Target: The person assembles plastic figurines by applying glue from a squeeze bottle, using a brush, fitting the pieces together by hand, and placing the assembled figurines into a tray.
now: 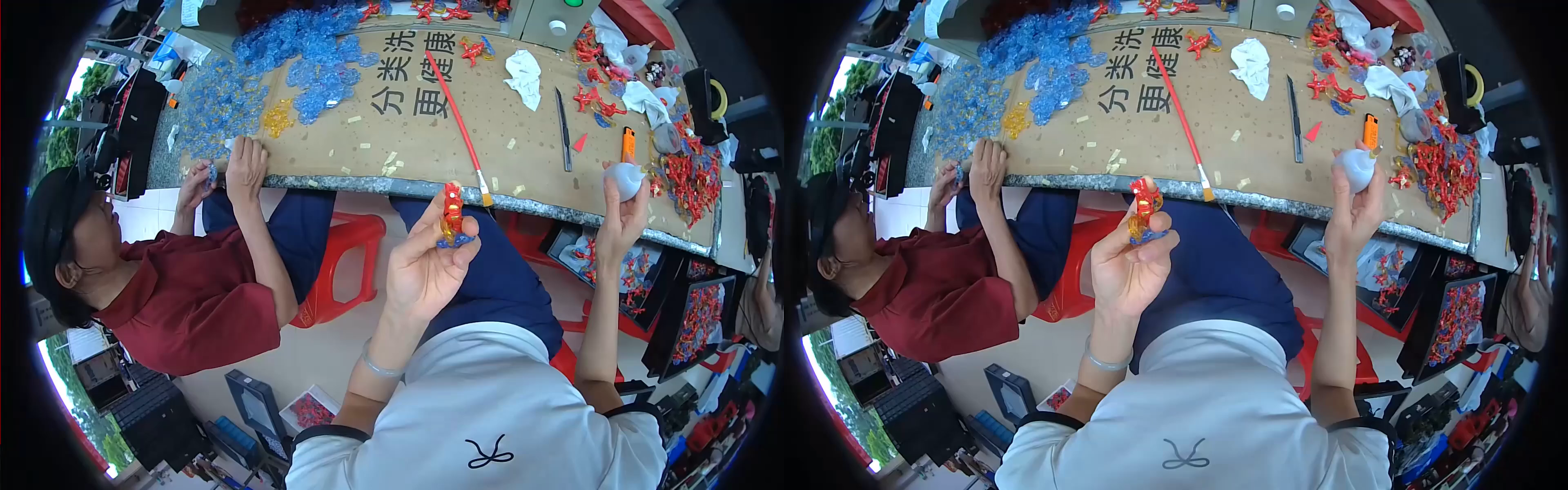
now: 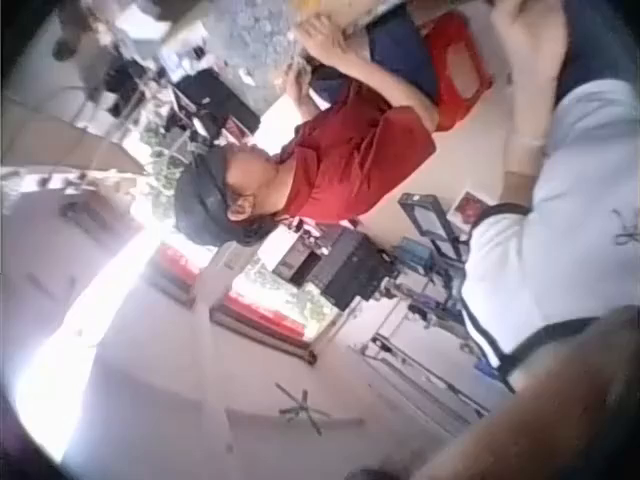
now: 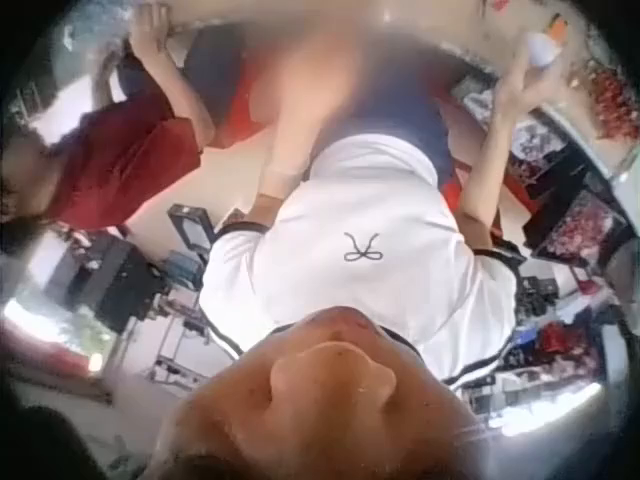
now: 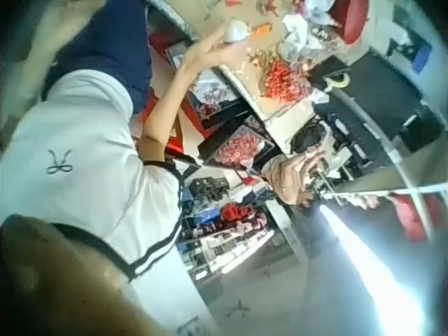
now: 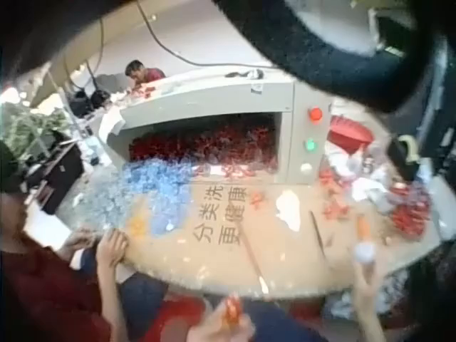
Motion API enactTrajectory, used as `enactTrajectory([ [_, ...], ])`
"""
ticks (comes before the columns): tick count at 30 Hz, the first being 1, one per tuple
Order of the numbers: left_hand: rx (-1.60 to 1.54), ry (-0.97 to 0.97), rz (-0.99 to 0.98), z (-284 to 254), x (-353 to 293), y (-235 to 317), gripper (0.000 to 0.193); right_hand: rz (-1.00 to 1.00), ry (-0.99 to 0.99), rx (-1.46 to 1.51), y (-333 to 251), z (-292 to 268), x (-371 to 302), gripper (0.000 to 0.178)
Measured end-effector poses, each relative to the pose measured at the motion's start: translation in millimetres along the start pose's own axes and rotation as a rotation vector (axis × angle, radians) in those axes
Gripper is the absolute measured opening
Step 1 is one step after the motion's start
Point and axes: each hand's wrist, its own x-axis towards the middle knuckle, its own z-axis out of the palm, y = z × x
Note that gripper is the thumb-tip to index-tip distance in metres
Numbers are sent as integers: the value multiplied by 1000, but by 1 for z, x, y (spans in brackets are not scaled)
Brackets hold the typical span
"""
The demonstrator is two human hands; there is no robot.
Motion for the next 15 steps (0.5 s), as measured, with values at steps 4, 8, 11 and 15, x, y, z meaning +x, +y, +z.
enactTrajectory([
  [4, 250, 201, 136, 11, 5, -10, 40, -15, -4, 29, -21, 2, 0, 39],
  [8, 746, 359, 267, 18, 7, -16, 39, 0, -39, 88, -28, 5, 0, 39],
  [11, 977, 375, 327, 20, 6, -14, 38, 8, -54, 62, -31, 9, -1, 39],
  [15, 1109, 415, 407, 21, 7, -15, 36, 15, -54, 65, -28, 11, -3, 39],
])
